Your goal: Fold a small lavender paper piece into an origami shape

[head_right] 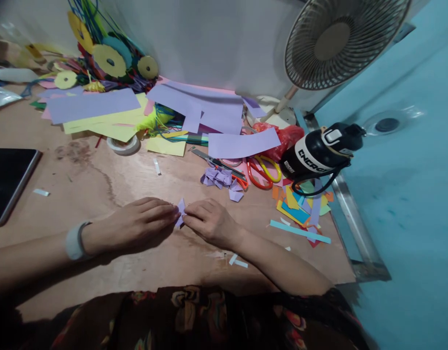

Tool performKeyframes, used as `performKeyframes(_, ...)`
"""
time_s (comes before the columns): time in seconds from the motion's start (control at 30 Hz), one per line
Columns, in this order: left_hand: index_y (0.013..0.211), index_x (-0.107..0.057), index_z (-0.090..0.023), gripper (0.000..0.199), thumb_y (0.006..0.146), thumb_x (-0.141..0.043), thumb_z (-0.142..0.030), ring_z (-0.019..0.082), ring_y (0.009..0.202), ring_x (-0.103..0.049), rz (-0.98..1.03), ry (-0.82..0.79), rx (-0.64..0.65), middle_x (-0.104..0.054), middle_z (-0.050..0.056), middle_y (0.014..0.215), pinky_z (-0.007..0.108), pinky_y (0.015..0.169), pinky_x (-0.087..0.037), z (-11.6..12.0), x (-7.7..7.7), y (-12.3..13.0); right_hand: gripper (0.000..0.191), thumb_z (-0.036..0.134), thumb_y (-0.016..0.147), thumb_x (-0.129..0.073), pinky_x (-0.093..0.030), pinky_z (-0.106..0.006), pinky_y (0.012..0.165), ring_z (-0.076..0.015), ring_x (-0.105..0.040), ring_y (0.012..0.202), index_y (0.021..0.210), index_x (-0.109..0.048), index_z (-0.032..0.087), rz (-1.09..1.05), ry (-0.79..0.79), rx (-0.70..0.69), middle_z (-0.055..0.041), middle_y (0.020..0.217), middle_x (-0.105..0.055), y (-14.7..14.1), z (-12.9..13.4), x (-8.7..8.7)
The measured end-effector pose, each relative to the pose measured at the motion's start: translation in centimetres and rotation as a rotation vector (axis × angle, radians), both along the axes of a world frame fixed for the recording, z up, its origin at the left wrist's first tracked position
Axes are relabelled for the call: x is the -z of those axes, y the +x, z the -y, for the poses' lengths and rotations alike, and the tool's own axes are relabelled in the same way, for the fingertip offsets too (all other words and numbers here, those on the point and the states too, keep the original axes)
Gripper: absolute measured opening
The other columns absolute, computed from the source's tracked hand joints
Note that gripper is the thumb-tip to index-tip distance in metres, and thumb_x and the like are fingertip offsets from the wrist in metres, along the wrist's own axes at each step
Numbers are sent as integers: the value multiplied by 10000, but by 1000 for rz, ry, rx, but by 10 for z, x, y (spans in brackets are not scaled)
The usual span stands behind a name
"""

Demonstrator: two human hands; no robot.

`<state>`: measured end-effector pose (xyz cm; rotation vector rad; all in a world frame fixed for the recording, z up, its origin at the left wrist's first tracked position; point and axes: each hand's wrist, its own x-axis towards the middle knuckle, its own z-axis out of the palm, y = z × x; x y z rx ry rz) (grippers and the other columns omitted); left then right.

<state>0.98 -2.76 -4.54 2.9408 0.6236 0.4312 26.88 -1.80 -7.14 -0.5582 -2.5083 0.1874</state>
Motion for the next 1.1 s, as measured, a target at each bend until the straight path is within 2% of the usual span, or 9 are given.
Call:
performKeyframes(0.13,1156,-653,-145,219,972,-537,-116,230,1083,-649,-4,-25,16,-692,105,1185,374,948,-525,2,-2,0,134,208,981,-572,-515,-355,781,-200,-657,949,1007,-702,227,-5,-67,40,-75,1024,-728,-3,2,-3)
performKeyframes(0.4,1126,-656,-136,221,1003,-473,-121,227,1047,-664,20,6,56,-703,117,1174,359,880,-549,-1,-6,-1,37,196,945,-619,-473,-377,823,-209,-622,942,953,-652,211,-121,-347,182,-71,993,-704,-14,11,-7)
performKeyframes(0.53,1130,-657,-140,212,995,-494,-123,224,1022,-668,39,-23,63,-708,114,1137,351,862,-546,-1,-7,0,33,225,945,-633,-450,-377,828,-205,-609,947,917,-637,209,-144,-424,222,-67,1000,-683,-16,12,-7)
performKeyframes(0.8,1169,-668,-150,239,971,-540,-106,219,1019,-662,51,-88,79,-702,115,1135,343,891,-536,-1,-10,0,82,250,988,-587,-419,-381,828,-214,-592,958,920,-614,213,-84,-413,237,-71,1007,-675,-16,10,-5)
performKeyframes(1.1,1161,-658,-125,235,1003,-484,-108,234,1079,-662,9,3,124,-710,124,1174,358,904,-527,-3,-11,-3,52,244,978,-595,-408,-385,823,-233,-567,968,943,-606,208,-43,-381,287,-85,1013,-662,-20,11,-3)
